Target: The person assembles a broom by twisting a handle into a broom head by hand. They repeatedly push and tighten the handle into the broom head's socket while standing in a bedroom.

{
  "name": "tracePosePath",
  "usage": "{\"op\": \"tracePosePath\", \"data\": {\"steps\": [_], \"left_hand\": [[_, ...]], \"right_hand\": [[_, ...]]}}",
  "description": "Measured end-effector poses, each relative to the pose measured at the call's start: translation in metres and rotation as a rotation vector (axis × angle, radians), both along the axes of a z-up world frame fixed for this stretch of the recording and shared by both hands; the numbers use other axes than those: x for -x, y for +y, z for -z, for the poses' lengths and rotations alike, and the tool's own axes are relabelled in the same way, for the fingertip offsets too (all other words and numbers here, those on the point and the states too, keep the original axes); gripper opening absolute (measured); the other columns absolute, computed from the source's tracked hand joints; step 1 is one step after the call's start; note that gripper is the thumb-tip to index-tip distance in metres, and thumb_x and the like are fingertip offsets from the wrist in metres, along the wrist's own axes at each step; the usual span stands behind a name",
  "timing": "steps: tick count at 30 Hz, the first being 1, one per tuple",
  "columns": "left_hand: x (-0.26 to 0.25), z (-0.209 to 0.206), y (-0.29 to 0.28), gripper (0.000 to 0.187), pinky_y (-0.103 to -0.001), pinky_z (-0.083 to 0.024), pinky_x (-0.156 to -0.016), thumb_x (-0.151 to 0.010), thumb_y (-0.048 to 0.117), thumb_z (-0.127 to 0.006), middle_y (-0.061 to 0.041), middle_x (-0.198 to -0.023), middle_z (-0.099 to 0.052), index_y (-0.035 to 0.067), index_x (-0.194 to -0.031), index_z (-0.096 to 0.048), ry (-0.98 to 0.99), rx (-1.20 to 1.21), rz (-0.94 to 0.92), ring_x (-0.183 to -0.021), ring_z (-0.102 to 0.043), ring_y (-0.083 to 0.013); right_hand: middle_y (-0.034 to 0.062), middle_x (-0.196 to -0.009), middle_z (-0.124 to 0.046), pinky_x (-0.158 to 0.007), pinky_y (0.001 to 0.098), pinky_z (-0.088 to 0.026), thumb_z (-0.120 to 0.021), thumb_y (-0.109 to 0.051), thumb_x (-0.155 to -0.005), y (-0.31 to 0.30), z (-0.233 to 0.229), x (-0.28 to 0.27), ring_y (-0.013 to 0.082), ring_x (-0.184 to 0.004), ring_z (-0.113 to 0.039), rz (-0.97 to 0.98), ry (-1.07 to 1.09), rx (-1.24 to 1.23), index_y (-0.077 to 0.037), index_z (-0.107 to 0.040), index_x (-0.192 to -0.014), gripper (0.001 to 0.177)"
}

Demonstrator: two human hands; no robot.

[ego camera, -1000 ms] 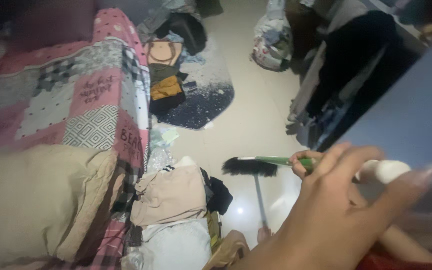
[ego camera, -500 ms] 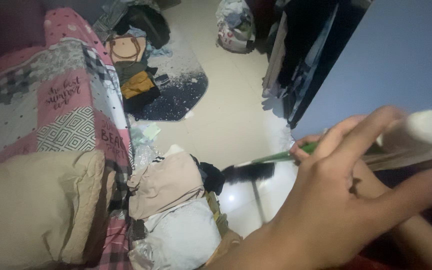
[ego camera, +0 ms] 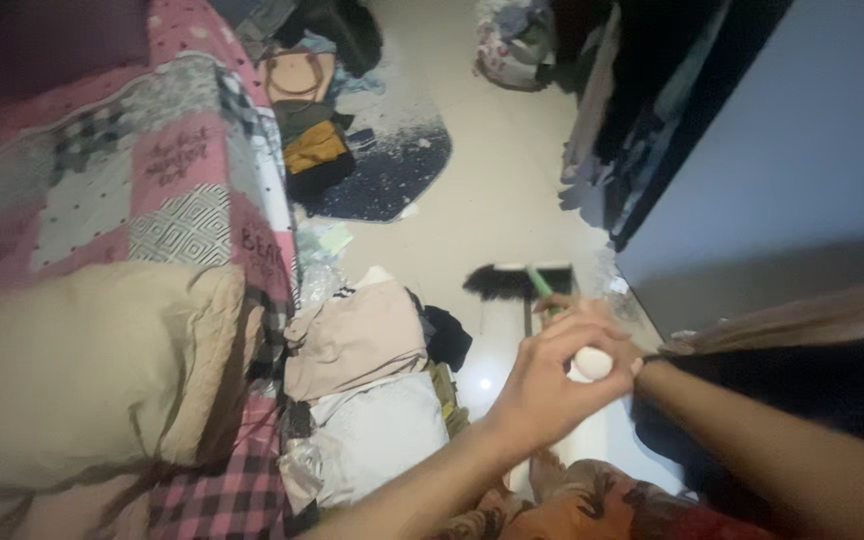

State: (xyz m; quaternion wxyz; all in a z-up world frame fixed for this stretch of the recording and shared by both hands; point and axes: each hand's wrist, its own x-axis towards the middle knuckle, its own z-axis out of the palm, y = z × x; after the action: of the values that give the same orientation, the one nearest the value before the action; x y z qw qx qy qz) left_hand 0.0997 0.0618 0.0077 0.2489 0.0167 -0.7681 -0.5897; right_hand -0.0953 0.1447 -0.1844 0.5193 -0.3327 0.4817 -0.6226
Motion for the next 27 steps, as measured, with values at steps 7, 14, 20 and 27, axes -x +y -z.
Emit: {"op": "tracePosePath", "data": {"steps": [7,14,20,27], "left_hand": [[0.031,-0.023,-0.001,0.025,-0.038,-0.059,-0.110,-0.097,0.026,-0.077,-0.013,-0.122,-0.071,0.002,-0.105,-0.071,0.194,0.170,-0.113,-0.123,-0.070,-0.0262],[0.035,-0.090,0.017,0.039,-0.037,-0.064,-0.099,-0.100,0.026,-0.067,-0.014,-0.140,-0.066,0.007,-0.135,-0.065,0.069,0.060,-0.033,-0.120,-0.071,-0.0269],[0.060,-0.135,-0.001,0.057,-0.038,-0.062,-0.107,-0.104,0.022,-0.065,-0.016,-0.136,-0.066,0.008,-0.156,-0.047,0.229,-0.025,0.076,-0.120,-0.068,-0.0248],[0.063,-0.115,-0.005,0.069,-0.038,-0.053,-0.113,-0.097,0.018,-0.077,-0.016,-0.137,-0.068,0.005,-0.158,-0.047,0.145,-0.118,0.043,-0.130,-0.065,-0.0235]], "right_hand": [[0.0059,-0.111,-0.058,-0.098,0.0425,-0.054,-0.077,-0.030,-0.091,-0.028,-0.044,-0.007,0.0248,-0.111,-0.062,0.312,-0.553,0.607,-0.008,-0.053,-0.116,0.041],[0.0113,-0.124,-0.061,-0.087,0.0333,-0.055,-0.079,-0.035,-0.088,0.003,-0.168,0.011,0.0190,-0.106,-0.062,0.067,0.007,0.235,-0.003,-0.059,-0.133,0.058],[0.0105,-0.129,-0.063,-0.100,0.0340,-0.053,-0.068,-0.024,-0.094,0.004,-0.246,0.019,0.0188,-0.121,-0.062,0.151,0.601,0.224,-0.006,-0.056,-0.132,0.044],[0.0121,-0.128,-0.059,-0.098,0.0379,-0.054,-0.067,-0.011,-0.094,-0.008,-0.199,0.009,0.0248,-0.121,-0.059,0.249,0.749,0.201,-0.002,-0.050,-0.130,0.041]]}}
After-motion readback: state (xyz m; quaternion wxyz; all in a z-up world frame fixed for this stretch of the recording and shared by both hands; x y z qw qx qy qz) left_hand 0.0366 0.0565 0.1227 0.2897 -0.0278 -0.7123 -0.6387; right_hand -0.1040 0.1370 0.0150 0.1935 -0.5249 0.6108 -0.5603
